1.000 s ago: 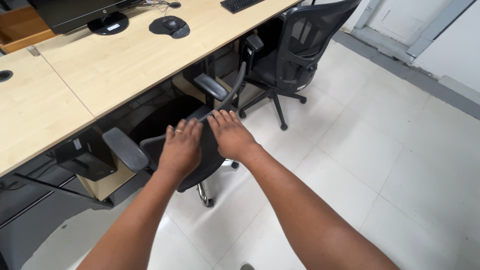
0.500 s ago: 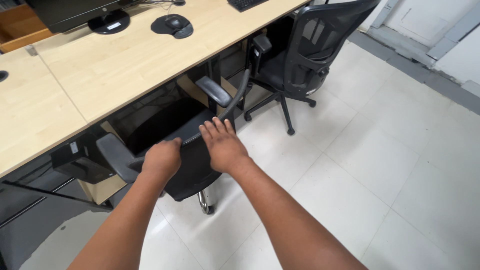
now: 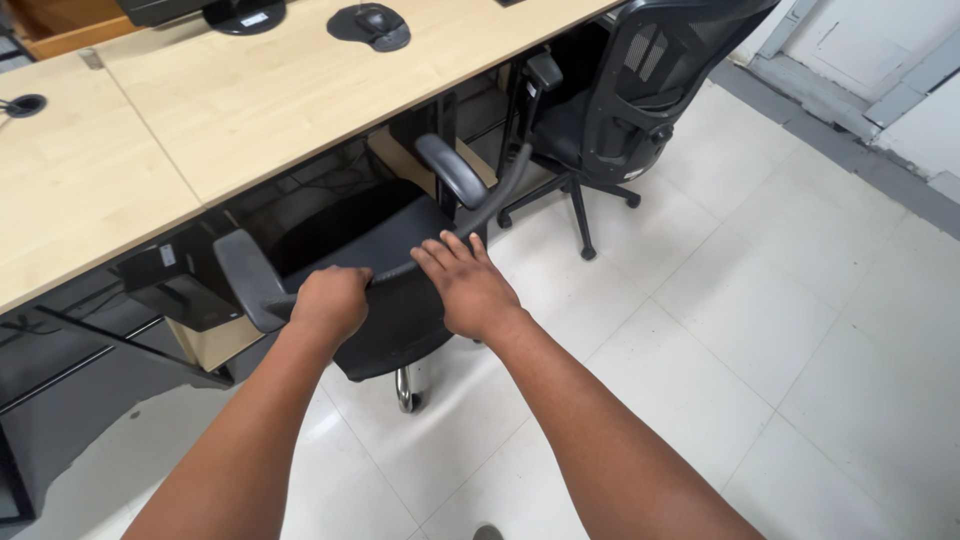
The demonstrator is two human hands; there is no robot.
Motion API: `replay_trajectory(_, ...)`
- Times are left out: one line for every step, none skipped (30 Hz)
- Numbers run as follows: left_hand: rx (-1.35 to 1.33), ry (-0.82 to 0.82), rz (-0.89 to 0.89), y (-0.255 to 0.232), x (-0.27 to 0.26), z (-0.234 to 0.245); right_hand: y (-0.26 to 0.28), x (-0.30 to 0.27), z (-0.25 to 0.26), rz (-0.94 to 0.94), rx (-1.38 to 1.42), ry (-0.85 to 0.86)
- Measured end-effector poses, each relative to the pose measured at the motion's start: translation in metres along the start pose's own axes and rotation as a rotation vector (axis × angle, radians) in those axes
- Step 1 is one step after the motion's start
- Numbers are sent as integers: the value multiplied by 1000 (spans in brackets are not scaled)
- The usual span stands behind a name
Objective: The person repeatedly pulls out and pushes in office chairs at a row of computer workstations. They also adjust the position of monitors, keyboards, and mice on the desks. The person sits in one chair and types on a keyboard before continuing to adjust other chairs.
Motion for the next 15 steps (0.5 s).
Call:
replay_trajectory(13,-12,-26,3,-7,2,4,-1,-1,7,-23,1)
replay_trajectory(27,-24,-52,8,-15,5,9,-1,-2,14,-45,3)
replay_trajectory(44,-35,-73,13,-26,6,16,-1,-5,25,-65,3)
replay_trajectory(62,-12,-67,20,-35,4,21,-3,-8,36,-55,-9)
replay_trajectory(80,9,-60,27,-45,2,26,-5,-10,49,-46,-22)
replay_trajectory(98,31,-52,34,-54,3,32,-6,-12,63,-36,-35)
replay_trajectory(99,42,-33,41,-64,5,37,-6,-15,64,-56,-24)
replay_trajectory(100,54,-14,47,-73,9,42,-6,-17,65,-77,-14)
replay_trajectory(100,67,2,50,-82,12,49,-7,-18,63,-98,-1)
replay_trajectory(93,124,61,58,-92,14,56,-9,-25,44,-89,82)
replay_trajectory(86,183,120,66,-102,16,65,-14,-33,25,-78,167)
replay_trajectory(79,242,179,72,-113,17,74,-21,-39,6,-68,251)
replay_trajectory(135,285,176,73,-123,19,87,-26,-37,12,-61,245)
replay_trajectory(190,328,173,73,-133,20,99,-32,-35,18,-53,238)
replay_trajectory(244,370,168,74,-143,20,110,-37,-33,22,-47,230)
Point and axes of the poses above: each hand's wrist, its own x-axis towards the middle knuckle, its own z-axis out of the back of the hand, y = z × x, the point moved 10 cm from there along x, towards the middle knuckle, and after that the axes turned 12 degrees about -x, right-handed, at the moved point
